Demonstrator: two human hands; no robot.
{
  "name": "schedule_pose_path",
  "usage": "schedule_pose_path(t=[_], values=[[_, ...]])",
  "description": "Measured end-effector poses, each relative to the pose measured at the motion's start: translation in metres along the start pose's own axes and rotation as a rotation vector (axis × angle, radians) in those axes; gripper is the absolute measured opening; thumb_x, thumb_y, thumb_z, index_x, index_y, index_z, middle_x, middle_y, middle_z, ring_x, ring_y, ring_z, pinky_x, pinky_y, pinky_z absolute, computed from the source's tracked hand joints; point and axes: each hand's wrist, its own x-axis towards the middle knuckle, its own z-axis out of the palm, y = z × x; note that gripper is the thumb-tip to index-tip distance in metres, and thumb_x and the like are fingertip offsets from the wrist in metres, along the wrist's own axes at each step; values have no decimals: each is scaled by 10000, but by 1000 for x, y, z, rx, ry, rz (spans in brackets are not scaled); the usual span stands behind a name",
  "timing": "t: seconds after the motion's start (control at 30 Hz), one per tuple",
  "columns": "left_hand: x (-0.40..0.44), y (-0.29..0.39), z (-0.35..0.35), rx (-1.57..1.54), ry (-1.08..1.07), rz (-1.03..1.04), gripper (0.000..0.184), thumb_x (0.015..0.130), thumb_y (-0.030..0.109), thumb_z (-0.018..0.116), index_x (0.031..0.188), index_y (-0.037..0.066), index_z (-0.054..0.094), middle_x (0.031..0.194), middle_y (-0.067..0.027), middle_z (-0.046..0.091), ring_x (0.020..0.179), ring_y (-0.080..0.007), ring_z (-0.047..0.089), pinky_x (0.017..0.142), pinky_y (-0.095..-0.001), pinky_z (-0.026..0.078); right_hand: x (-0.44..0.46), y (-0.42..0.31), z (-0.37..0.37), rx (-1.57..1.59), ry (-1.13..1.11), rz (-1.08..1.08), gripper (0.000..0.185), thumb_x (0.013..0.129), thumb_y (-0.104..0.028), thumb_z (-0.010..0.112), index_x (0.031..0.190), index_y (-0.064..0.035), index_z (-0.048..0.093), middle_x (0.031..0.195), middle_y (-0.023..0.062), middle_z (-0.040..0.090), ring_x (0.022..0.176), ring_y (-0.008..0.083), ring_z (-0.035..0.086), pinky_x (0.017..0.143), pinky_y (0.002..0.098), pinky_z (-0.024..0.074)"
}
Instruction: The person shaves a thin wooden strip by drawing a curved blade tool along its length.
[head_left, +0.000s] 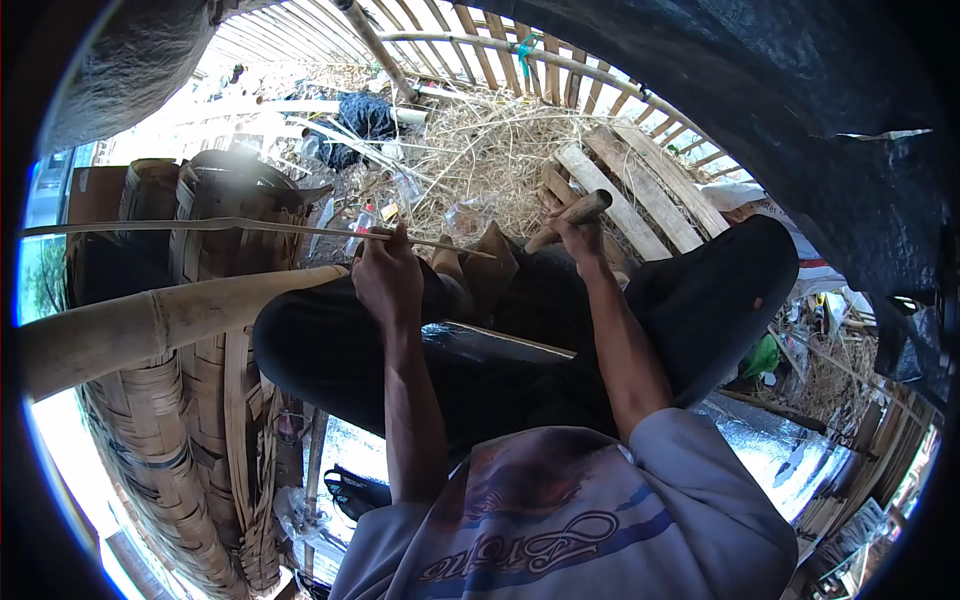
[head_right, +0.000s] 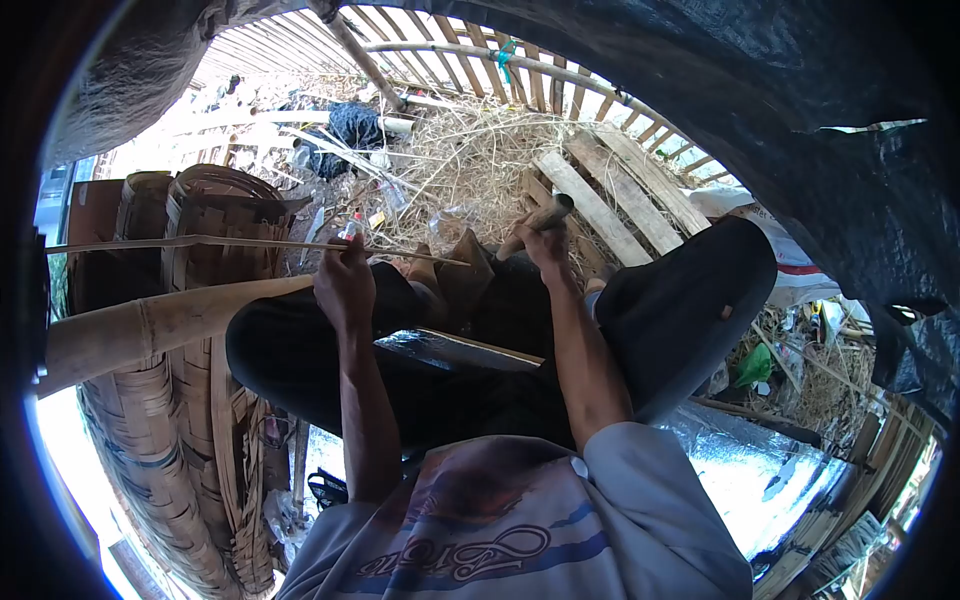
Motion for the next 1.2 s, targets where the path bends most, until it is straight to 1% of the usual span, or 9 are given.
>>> schedule_pose_path(t=[0.03,0.1,0.37,0.43,0.5,0.63,0.73,0.97,1.2], values=[[-1,0,0,1,2,10,286,865,322,646,861,38,668,775,-160,678,794,-390,632,724,-484,476,5,1,-2,-1,-1,1,157,701,-131,726,840,-70,687,818,43,689,770,158,658,686,304,516],[-4,-1,-3,9,-6,18,282,865,319,646,858,38,667,770,-160,677,789,-388,634,721,-483,475,14,2,-10,-330,-3,-317,215,708,-127,724,895,-44,659,861,65,683,786,174,655,726,323,509],[-1,7,-2,-63,6,22,249,863,287,646,833,41,668,728,-147,673,738,-365,644,715,-458,478,-10,-43,6,9,-100,-79,149,726,-93,735,832,-57,636,795,16,631,762,124,606,724,295,487],[-3,4,3,-76,8,40,253,864,288,645,830,38,667,720,-145,672,731,-362,645,726,-450,479,-11,-23,16,-10,-54,-114,156,736,-105,746,830,-56,631,786,19,632,724,115,602,689,292,488],[-4,2,6,-85,11,53,257,865,289,645,826,36,667,712,-143,671,724,-359,646,736,-442,479,-13,-12,21,-111,-67,-320,173,747,-122,757,841,-58,627,779,15,633,680,120,599,653,291,488],[-6,1,4,-59,7,72,262,874,291,639,810,37,655,696,-145,664,721,-353,646,743,-436,479,-21,-28,32,-88,-28,-376,165,735,-153,734,792,-30,639,722,46,662,630,149,632,608,320,503],[-9,-1,0,-47,9,64,260,880,289,633,815,37,645,695,-149,661,721,-362,643,715,-450,478,-29,-50,48,178,-74,-423,172,762,-74,751,777,-50,581,704,-10,584,635,72,542,591,253,457],[-9,-9,4,-153,-16,27,240,873,285,644,836,48,637,724,-168,655,722,-385,633,650,-471,473,-35,19,65,-148,-7,-409,144,753,-127,722,727,-12,639,609,84,653,578,156,660,573,297,506],[-12,-14,1,-122,-6,8,240,879,281,639,829,46,631,718,-176,652,726,-395,634,632,-475,469,-23,-40,57,161,-41,-275,137,748,-93,738,776,-25,622,744,44,653,673,121,624,625,285,500]])
